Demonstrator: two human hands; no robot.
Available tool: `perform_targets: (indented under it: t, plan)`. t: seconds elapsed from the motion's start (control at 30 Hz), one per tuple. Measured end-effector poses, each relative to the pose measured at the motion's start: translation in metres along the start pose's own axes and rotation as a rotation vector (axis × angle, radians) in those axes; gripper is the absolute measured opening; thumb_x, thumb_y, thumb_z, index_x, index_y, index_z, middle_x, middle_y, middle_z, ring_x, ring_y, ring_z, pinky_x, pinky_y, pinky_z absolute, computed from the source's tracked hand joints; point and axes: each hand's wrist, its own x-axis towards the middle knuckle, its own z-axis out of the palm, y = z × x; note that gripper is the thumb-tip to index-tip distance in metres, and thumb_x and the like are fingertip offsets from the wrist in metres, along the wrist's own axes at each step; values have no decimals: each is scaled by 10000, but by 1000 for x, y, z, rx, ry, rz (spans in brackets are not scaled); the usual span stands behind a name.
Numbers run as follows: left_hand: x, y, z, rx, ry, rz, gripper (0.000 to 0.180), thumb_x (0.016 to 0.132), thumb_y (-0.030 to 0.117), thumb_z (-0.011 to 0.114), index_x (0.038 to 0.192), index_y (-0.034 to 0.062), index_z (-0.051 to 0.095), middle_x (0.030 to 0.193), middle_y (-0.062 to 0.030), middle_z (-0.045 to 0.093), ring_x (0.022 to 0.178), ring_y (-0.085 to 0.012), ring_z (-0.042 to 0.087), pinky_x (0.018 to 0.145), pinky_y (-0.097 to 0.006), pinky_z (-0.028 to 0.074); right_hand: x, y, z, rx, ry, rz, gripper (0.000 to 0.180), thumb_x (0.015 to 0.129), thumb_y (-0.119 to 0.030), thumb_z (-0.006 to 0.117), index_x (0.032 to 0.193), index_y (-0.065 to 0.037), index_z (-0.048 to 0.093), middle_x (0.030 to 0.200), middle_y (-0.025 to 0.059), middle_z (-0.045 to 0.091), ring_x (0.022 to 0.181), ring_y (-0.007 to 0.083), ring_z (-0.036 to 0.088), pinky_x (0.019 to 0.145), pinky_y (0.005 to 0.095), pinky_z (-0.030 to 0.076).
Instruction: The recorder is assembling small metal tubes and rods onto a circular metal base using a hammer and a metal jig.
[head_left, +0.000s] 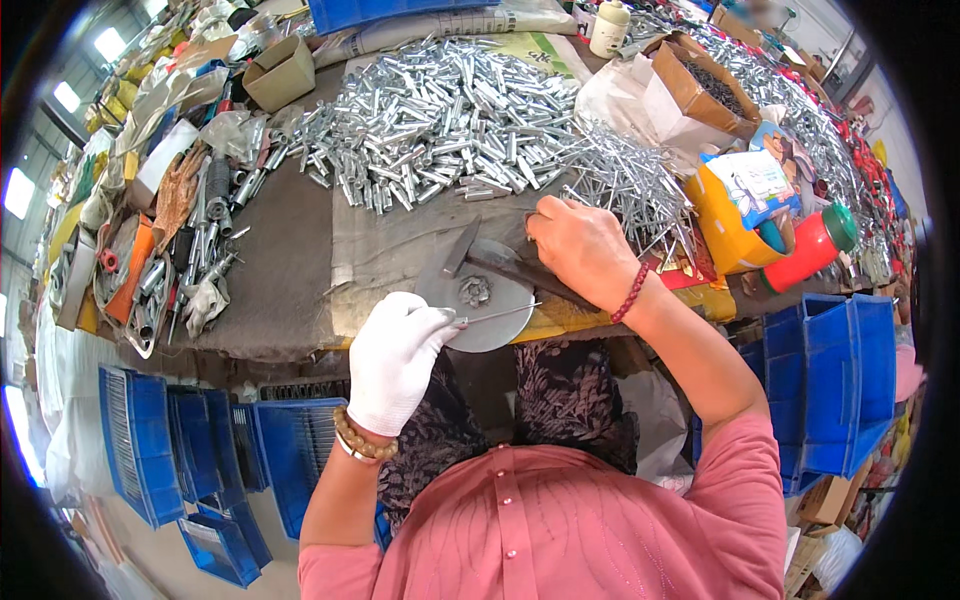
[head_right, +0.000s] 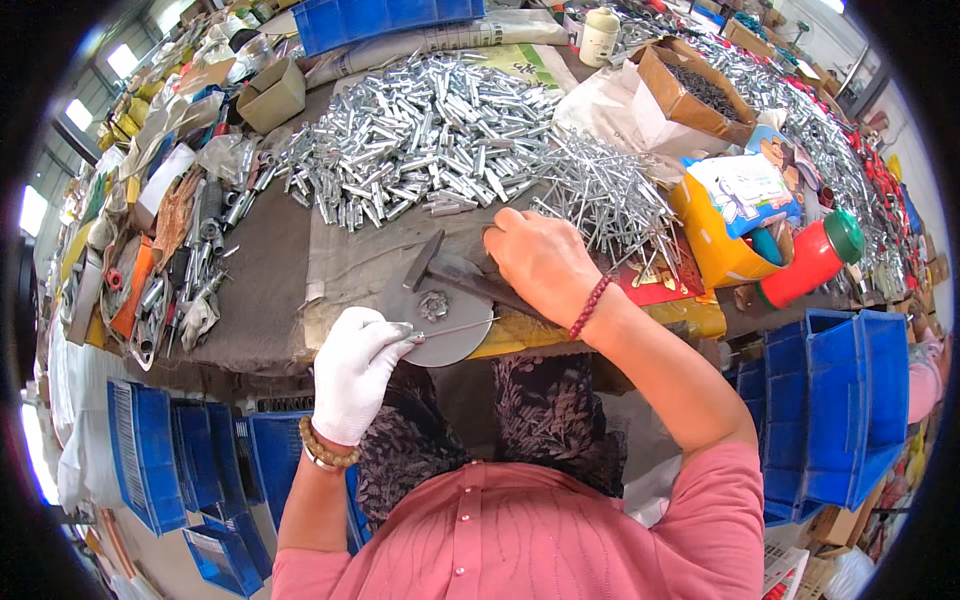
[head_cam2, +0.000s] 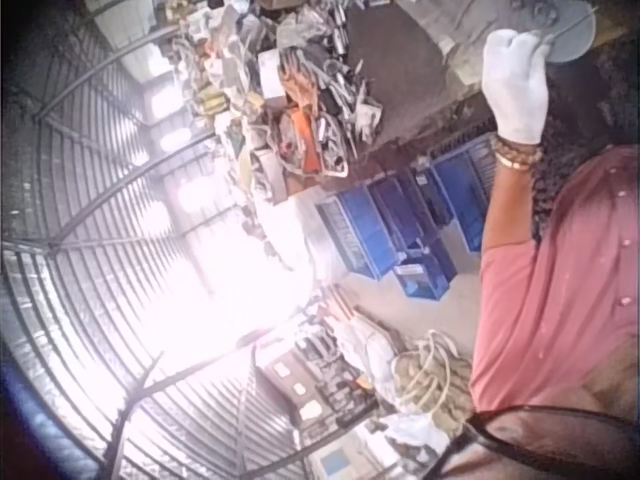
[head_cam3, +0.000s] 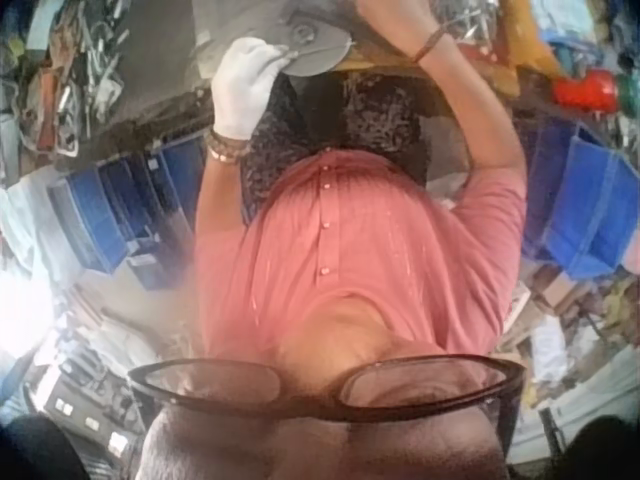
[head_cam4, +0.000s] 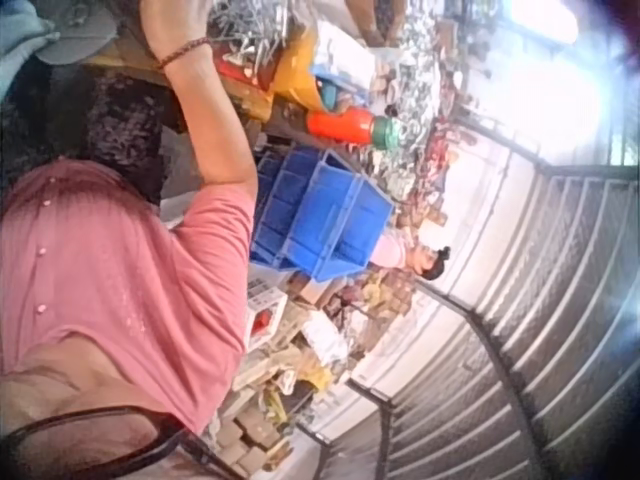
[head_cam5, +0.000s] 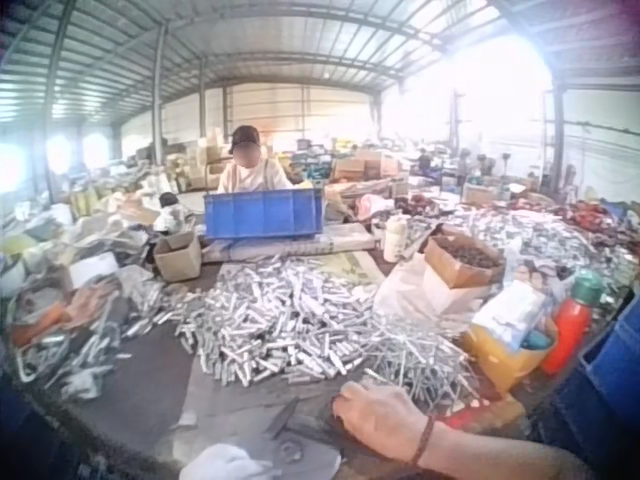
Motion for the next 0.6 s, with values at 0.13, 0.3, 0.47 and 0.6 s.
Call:
perform_targets:
  t: [0.13, 0.3, 0.47, 0.6]
  plan:
    - [0, -3, 1, -8, 27, 15, 134, 850, 55, 793, 983, 50, 783, 910, -106, 679, 899, -295, 667, 790, -378, 539, -3, -2, -7, 86, 42, 44, 122, 876, -103, 723, 941, -17, 666, 939, 118, 656, 859, 321, 713, 723, 416, 581]
    - [-1, -4, 2, 31, 32, 28, 144, 843, 68, 793, 984, 48, 772, 897, -107, 669, 893, -300, 667, 784, -383, 535, -16, -51, -29, 836, 8, 288, 213, 873, -77, 782, 1027, 29, 678, 906, 168, 669, 795, 347, 694, 701, 395, 549]
    - [0, -2, 0, 51, 13, 31, 160, 830, 82, 798, 980, 50, 754, 914, -119, 659, 899, -320, 665, 793, -394, 537, -19, -83, -6, 702, 170, 88, 186, 854, -35, 775, 1004, -4, 669, 1012, 160, 659, 930, 394, 683, 777, 458, 551]
    - [-1, -3, -1, 61, 7, 36, 165, 821, 88, 804, 972, 46, 753, 928, -124, 658, 905, -326, 667, 798, -397, 538, -17, -89, -2, 615, 155, 61, 208, 852, -38, 775, 1026, -8, 667, 1079, 142, 665, 966, 385, 688, 796, 460, 563]
